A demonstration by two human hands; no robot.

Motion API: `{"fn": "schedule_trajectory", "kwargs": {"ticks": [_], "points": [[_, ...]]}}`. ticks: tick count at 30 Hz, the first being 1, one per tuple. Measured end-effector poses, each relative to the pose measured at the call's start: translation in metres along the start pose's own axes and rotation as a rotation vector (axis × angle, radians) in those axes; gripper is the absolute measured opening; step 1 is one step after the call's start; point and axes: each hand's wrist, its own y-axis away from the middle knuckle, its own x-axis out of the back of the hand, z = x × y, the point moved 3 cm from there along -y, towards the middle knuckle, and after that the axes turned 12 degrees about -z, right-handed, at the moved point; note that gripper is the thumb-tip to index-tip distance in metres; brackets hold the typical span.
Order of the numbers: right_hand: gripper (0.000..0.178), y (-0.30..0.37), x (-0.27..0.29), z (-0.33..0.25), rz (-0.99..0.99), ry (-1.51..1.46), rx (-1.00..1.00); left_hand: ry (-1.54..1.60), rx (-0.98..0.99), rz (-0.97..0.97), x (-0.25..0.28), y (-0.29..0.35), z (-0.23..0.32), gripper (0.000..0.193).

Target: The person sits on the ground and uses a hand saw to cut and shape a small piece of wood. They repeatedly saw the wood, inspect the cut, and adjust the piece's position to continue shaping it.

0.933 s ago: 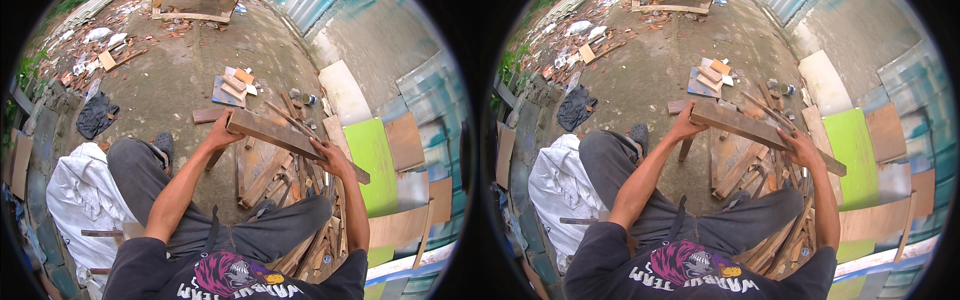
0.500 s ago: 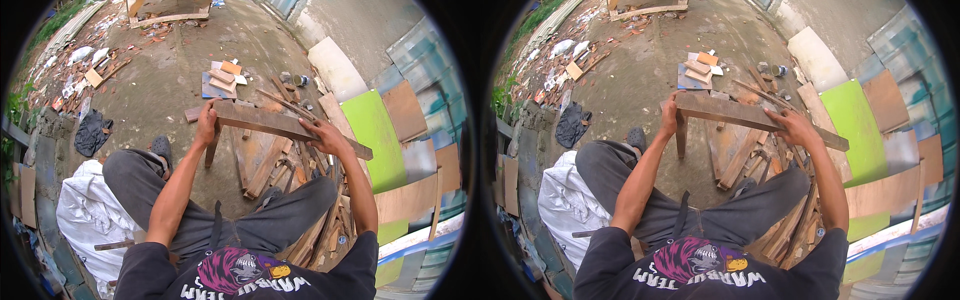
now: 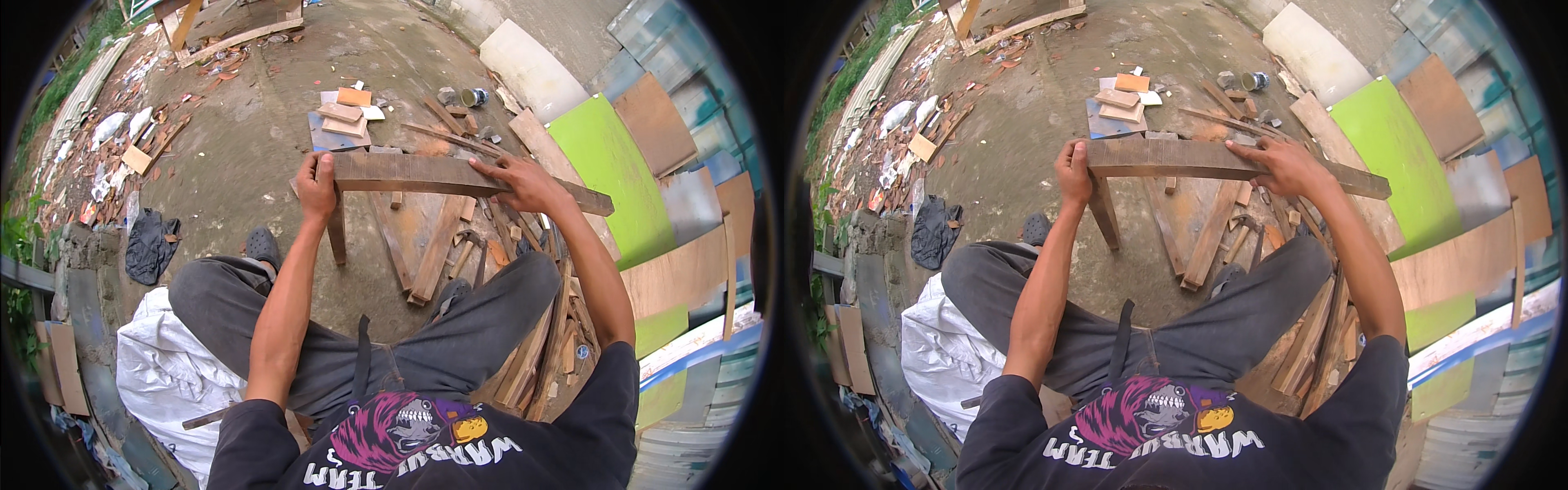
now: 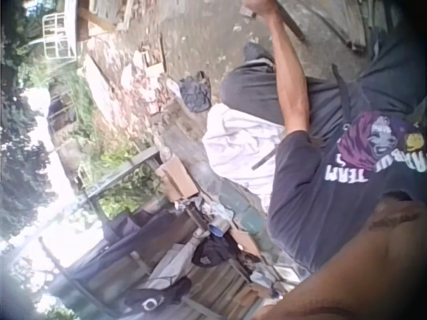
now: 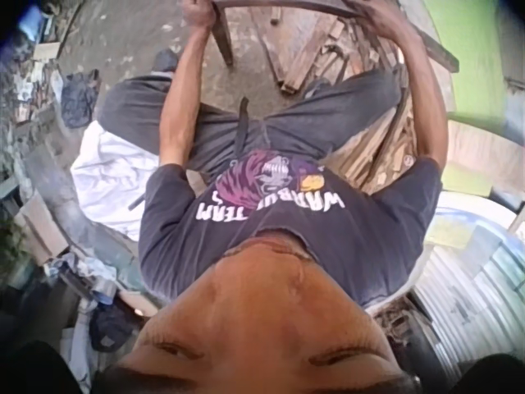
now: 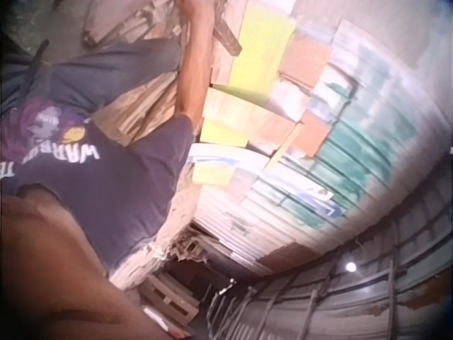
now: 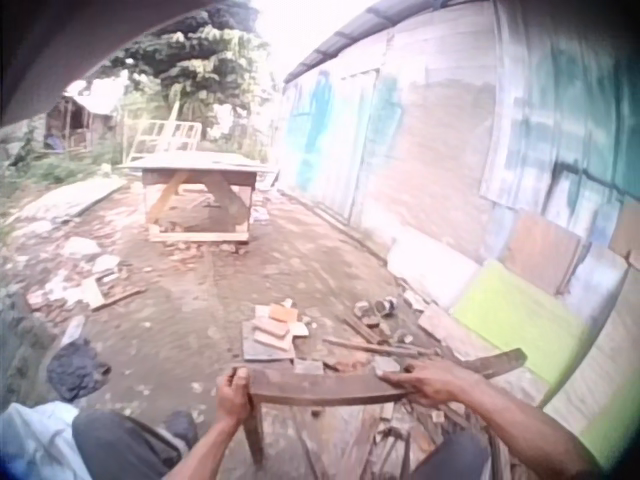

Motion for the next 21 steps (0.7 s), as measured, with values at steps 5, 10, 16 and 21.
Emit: {"fn": "schedule_trajectory", "kwargs": {"ticks": [5, 10, 16, 21], "points": [[0.087, -0.003, -0.005, -0.004, -0.027, -0.049, -0.016, -0.062, 0.002, 0.0, 0.006, -0.003, -0.003, 0.036], [0.089, -0.001, -0.011, -0.001, 0.006, -0.034, -0.006, -0.036, 0.006, -0.017, 0.004, -0.003, 0.004, 0.032], [0.088, 0.004, -0.014, -0.007, 0.031, -0.039, -0.005, -0.029, 0.082, -0.098, 0.008, -0.004, 0.007, 0.033], [0.089, 0.015, -0.013, -0.019, -0.043, -0.059, -0.072, 0.038, 0.062, -0.166, 0.011, -0.01, 0.001, 0.033]]}}
